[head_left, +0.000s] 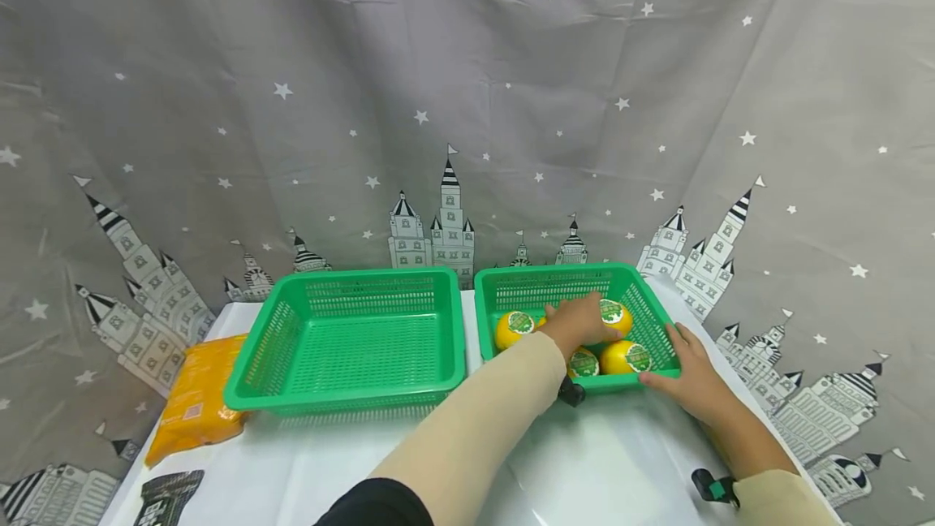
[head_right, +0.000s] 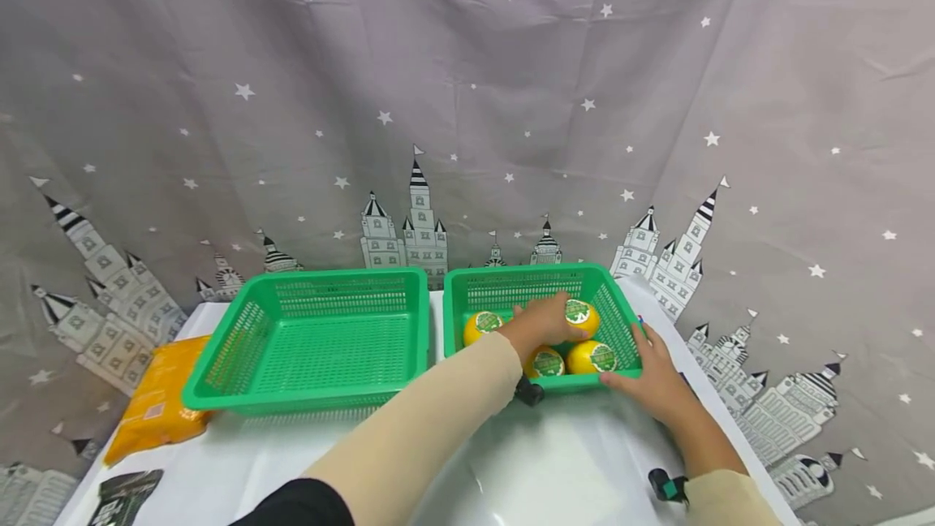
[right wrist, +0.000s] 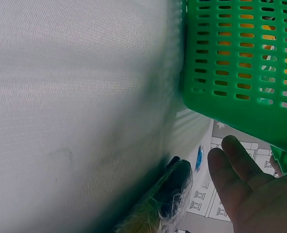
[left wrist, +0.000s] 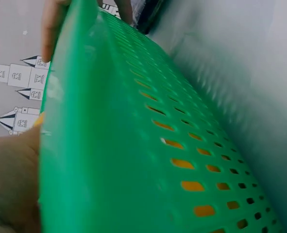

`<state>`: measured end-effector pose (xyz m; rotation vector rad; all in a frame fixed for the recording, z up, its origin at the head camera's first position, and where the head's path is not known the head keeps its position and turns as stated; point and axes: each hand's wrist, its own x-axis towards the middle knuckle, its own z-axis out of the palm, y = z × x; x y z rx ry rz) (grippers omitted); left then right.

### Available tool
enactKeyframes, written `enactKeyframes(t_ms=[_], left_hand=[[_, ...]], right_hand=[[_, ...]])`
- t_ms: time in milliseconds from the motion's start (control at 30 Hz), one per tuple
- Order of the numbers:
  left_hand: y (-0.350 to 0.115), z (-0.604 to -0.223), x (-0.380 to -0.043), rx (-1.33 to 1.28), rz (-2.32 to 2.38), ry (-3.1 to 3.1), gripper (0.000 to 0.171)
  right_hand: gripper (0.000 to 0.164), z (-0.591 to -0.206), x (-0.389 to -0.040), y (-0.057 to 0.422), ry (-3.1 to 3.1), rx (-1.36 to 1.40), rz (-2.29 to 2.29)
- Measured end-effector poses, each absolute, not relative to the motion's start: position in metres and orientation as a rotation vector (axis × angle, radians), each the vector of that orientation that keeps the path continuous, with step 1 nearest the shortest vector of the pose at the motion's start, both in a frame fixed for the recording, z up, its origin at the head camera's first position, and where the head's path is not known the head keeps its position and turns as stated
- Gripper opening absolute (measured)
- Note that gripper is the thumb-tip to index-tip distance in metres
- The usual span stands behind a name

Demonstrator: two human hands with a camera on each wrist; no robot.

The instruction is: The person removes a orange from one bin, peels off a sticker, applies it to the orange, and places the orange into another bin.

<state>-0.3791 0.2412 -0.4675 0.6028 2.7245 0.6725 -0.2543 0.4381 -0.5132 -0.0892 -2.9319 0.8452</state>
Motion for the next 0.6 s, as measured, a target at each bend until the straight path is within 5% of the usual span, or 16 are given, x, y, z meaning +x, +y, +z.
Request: enactKeyframes(t_ms=[600], left_hand=[[0.250,-0.495,-0.389,0.636,0.344,2.848,0.070]], right_hand=[[0.120,-0.511,-0.250,0.437,-2.907,-0.088,0.889]])
